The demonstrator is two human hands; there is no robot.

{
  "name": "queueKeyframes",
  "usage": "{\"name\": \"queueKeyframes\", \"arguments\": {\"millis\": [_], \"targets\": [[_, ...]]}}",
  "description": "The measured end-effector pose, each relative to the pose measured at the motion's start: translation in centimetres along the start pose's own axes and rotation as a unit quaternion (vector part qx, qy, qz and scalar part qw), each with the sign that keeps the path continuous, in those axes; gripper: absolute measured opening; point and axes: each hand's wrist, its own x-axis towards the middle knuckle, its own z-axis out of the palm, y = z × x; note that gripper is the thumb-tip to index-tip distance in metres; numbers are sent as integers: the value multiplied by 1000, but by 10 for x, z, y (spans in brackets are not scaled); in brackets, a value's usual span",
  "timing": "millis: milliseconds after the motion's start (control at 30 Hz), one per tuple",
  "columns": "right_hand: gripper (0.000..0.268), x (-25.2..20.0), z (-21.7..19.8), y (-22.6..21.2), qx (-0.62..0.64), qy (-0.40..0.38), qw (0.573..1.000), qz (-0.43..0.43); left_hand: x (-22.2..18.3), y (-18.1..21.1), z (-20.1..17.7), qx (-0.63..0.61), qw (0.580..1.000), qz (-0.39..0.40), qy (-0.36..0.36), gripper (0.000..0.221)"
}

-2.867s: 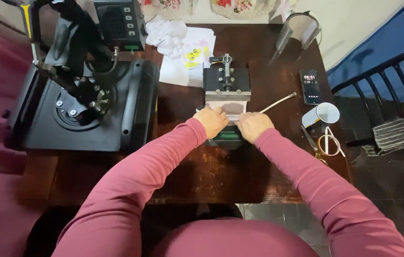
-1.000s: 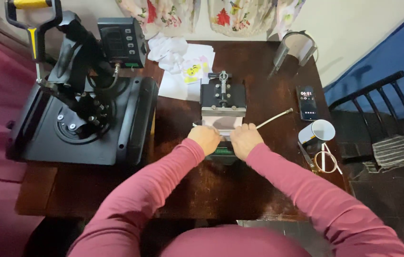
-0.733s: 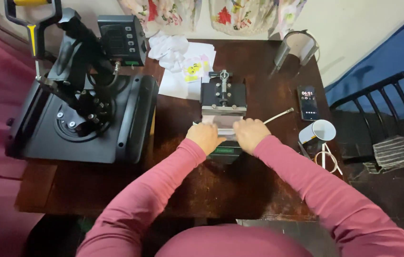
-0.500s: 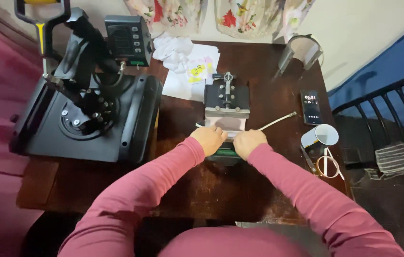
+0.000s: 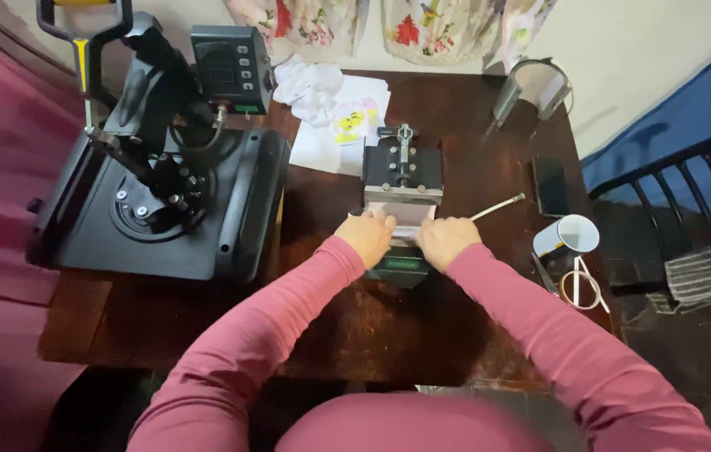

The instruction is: The person is using a heat press machine to apply a design to a mug or similar object.

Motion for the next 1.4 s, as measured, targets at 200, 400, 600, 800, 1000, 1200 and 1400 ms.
{"name": "queueKeyframes", "arguments": {"millis": [200, 400, 600, 800, 1000, 1200, 1400], "targets": [[23, 0, 23, -12, 32, -80, 996, 22, 3, -8, 4, 51, 989, 135, 34, 22], [13, -4, -17, -10, -53, 39, 990, -127, 15, 7, 2, 83, 993, 14, -81, 33], [37, 0, -50, -3, 76, -66, 995, -27, -8, 13, -49, -13, 999, -22, -29, 48], [28, 3, -4, -10, 81, -146, 984, 66, 8, -15, 37, 23, 993, 98, 59, 19], [11, -1, -15, -15, 35, -20, 999, -36, 3, 7, -1, 41, 998, 40, 19, 41], [42, 5, -57, -13, 113, -106, 987, 43, 0, -12, 8, -42, 996, 64, 40, 33], [12, 5, 31, -3, 67, -29, 997, 4, 17, -12, 29, -4, 999, 53, -6, 23]]}}
